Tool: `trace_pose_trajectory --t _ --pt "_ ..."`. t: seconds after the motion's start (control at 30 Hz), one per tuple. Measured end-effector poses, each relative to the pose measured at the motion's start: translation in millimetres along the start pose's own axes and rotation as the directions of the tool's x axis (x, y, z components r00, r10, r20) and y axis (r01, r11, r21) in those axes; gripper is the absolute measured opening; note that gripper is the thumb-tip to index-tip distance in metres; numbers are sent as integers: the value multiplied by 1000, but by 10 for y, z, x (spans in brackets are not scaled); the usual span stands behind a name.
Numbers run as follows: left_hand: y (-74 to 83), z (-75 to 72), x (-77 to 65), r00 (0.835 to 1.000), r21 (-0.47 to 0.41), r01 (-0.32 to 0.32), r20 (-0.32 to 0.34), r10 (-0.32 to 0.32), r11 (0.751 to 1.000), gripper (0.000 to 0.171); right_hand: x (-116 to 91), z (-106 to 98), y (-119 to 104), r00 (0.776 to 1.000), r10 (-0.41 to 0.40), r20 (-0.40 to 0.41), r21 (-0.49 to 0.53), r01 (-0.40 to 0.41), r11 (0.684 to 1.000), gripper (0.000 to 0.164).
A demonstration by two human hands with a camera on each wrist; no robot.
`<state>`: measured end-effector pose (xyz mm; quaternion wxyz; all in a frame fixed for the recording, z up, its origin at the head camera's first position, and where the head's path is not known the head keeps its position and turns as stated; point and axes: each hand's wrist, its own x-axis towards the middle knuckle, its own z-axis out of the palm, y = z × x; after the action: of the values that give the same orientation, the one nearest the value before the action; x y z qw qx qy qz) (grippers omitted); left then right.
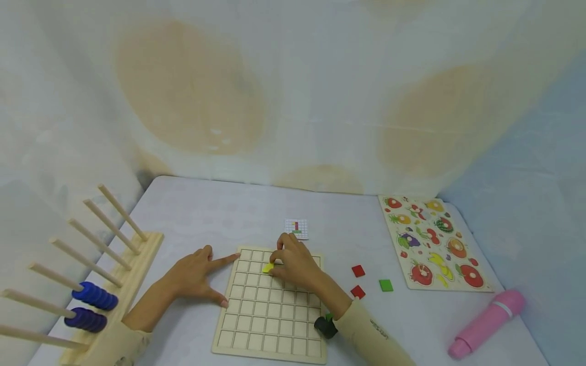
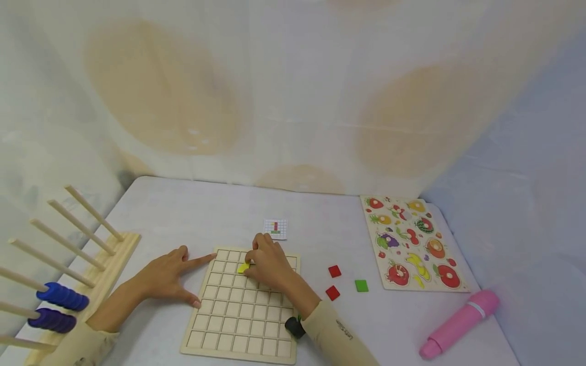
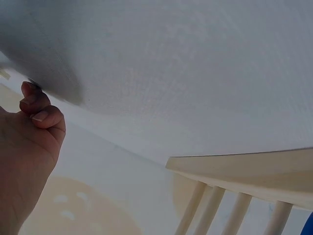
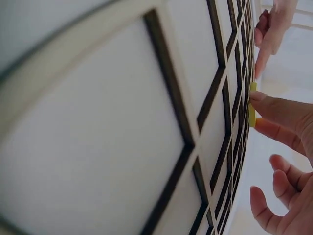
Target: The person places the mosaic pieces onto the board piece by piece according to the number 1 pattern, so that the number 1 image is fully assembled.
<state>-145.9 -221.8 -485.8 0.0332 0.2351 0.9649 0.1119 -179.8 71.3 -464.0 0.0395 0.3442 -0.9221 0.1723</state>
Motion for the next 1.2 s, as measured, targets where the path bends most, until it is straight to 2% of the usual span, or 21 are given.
trace_pose_trajectory --t 0.2,0.47,0.7,1.0,1.2 --pt "13 -15 -1 1000 -9 13 18 -13 1000 113 2 34 -10 1000 27 6 39 -27 999 20" --pt "31 -31 3 1000 -16 20 17 -19 1000 112 -18 16 -44 999 45 12 -21 -44 999 19" --pt "34 -37 -11 999 -24 26 29 -25 999 112 -73 -116 -19 997 66 27 41 -68 997 32" --pt "25 -49 -17 999 -34 32 35 -30 999 113 -352 -360 256 986 161 50 100 -166 981 41" --pt "17 -13 -1 999 -26 34 37 -33 999 113 -629 -467 530 973 225 50 76 -228 971 43"
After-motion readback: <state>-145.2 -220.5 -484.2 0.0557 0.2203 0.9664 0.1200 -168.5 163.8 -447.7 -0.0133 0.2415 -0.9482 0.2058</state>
